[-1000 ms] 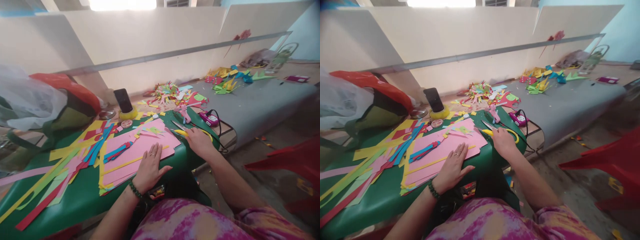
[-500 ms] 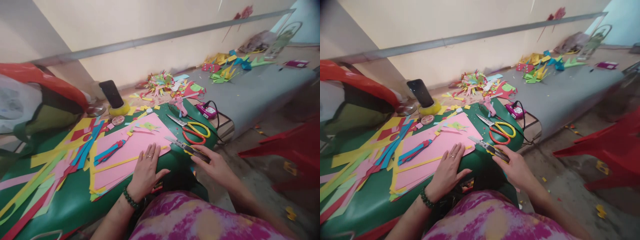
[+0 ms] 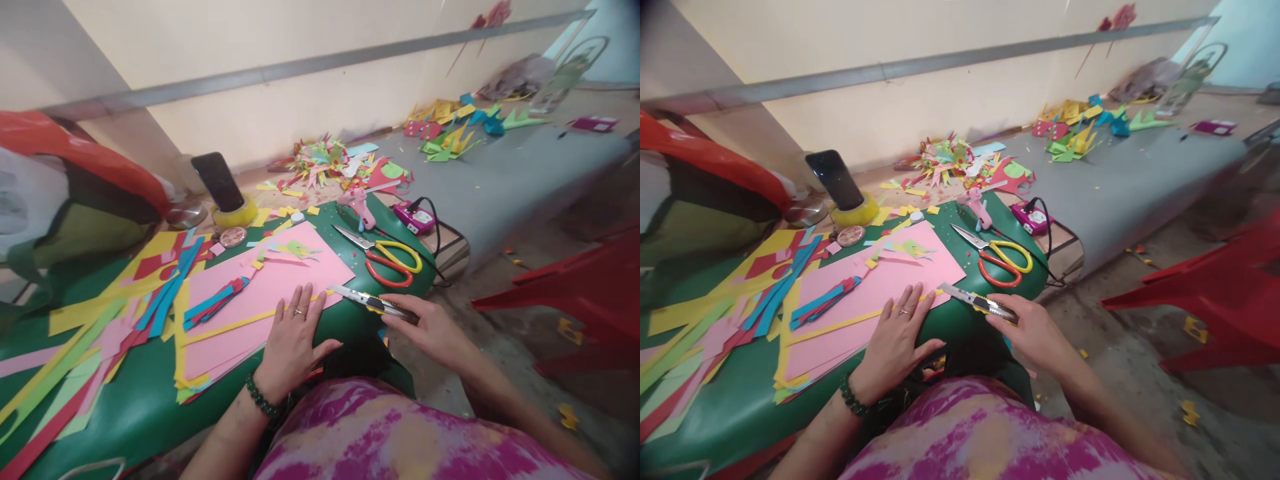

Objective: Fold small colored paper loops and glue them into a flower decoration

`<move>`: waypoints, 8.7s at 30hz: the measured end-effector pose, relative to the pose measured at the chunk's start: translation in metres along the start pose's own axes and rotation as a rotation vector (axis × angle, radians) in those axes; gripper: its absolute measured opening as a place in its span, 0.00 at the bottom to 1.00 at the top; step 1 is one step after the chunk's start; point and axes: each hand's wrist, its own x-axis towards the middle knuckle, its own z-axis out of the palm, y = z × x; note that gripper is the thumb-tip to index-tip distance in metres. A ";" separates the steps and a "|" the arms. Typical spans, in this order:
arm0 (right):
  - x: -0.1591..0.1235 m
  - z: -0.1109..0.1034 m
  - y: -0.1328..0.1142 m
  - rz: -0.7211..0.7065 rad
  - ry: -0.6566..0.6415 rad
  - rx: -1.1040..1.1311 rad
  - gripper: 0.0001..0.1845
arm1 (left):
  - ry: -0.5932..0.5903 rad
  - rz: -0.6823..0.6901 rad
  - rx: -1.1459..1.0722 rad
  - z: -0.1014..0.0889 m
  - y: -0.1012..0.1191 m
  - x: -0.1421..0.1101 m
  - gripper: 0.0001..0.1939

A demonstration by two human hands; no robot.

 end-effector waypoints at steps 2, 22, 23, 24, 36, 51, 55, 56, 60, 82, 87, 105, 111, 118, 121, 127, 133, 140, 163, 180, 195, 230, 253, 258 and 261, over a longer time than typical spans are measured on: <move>0.001 -0.002 0.002 -0.016 -0.005 -0.034 0.19 | -0.013 0.000 -0.006 -0.001 0.001 0.001 0.42; 0.015 -0.023 0.001 -0.109 -0.095 -0.175 0.19 | -0.054 0.058 -0.089 0.000 0.003 0.004 0.48; 0.016 -0.021 0.001 -0.115 -0.102 -0.173 0.19 | -0.056 0.059 -0.092 -0.001 0.003 0.004 0.48; 0.017 -0.020 0.002 -0.120 -0.109 -0.173 0.19 | -0.060 0.059 -0.094 -0.001 0.003 0.004 0.48; 0.016 -0.023 0.007 -0.165 -0.105 -0.155 0.18 | -0.123 0.053 -0.143 -0.007 0.003 0.006 0.52; 0.007 -0.015 -0.002 -0.139 -0.110 -0.111 0.18 | -0.138 0.043 -0.159 -0.008 0.004 0.006 0.55; 0.002 -0.009 -0.008 -0.134 -0.100 -0.149 0.18 | -0.141 0.046 -0.177 -0.010 0.002 0.005 0.55; 0.001 -0.008 -0.008 -0.132 -0.098 -0.155 0.18 | -0.131 0.041 -0.178 -0.011 0.001 0.003 0.54; 0.000 -0.004 -0.009 -0.131 -0.093 -0.163 0.18 | -0.103 -0.004 -0.152 -0.011 -0.005 -0.006 0.53; -0.002 0.005 -0.009 -0.126 -0.050 -0.173 0.19 | -0.079 -0.010 -0.104 -0.008 -0.001 -0.007 0.51; -0.003 0.009 -0.011 -0.129 -0.048 -0.188 0.19 | -0.098 0.010 -0.122 -0.008 0.000 -0.006 0.54; -0.002 0.016 -0.017 -0.212 -0.052 -0.198 0.19 | -0.126 0.006 -0.137 -0.008 0.000 -0.005 0.56; -0.002 0.016 -0.018 -0.209 -0.058 -0.228 0.19 | -0.124 0.008 -0.162 -0.009 -0.001 -0.006 0.56; -0.004 0.020 -0.017 -0.214 -0.039 -0.190 0.21 | -0.131 -0.030 -0.160 -0.014 -0.010 -0.016 0.54; -0.004 0.021 -0.018 -0.238 -0.049 -0.213 0.20 | -0.140 -0.029 -0.148 -0.014 -0.010 -0.017 0.53; -0.003 0.017 -0.018 -0.267 -0.066 -0.278 0.20 | -0.121 -0.030 -0.131 -0.011 -0.008 -0.017 0.54; -0.003 0.017 -0.020 -0.263 -0.083 -0.249 0.20 | -0.109 -0.027 -0.132 -0.009 -0.009 -0.018 0.55; -0.001 0.024 -0.024 -0.263 -0.103 -0.231 0.21 | -0.099 -0.025 -0.123 -0.008 -0.008 -0.017 0.56; 0.000 0.029 -0.033 -0.284 -0.109 -0.215 0.20 | -0.114 -0.090 -0.116 -0.013 -0.018 -0.033 0.56; 0.002 0.036 -0.037 -0.273 -0.108 -0.180 0.19 | -0.116 -0.139 -0.091 -0.019 -0.036 -0.049 0.53; 0.002 0.045 -0.052 -0.312 -0.142 -0.210 0.19 | -0.082 -0.141 -0.057 -0.013 -0.032 -0.050 0.53; 0.007 0.053 -0.057 -0.333 -0.124 -0.306 0.19 | -0.048 -0.205 0.032 -0.011 -0.034 -0.061 0.49; 0.015 0.049 -0.052 -0.258 -0.107 -0.221 0.18 | -0.031 -0.311 -0.019 -0.017 -0.019 -0.045 0.38; 0.015 0.050 -0.050 -0.256 -0.108 -0.222 0.19 | 0.017 -0.379 -0.015 -0.033 -0.061 -0.063 0.21; 0.017 0.049 -0.051 -0.272 -0.106 -0.225 0.20 | 0.072 -0.352 -0.011 -0.038 -0.077 -0.064 0.15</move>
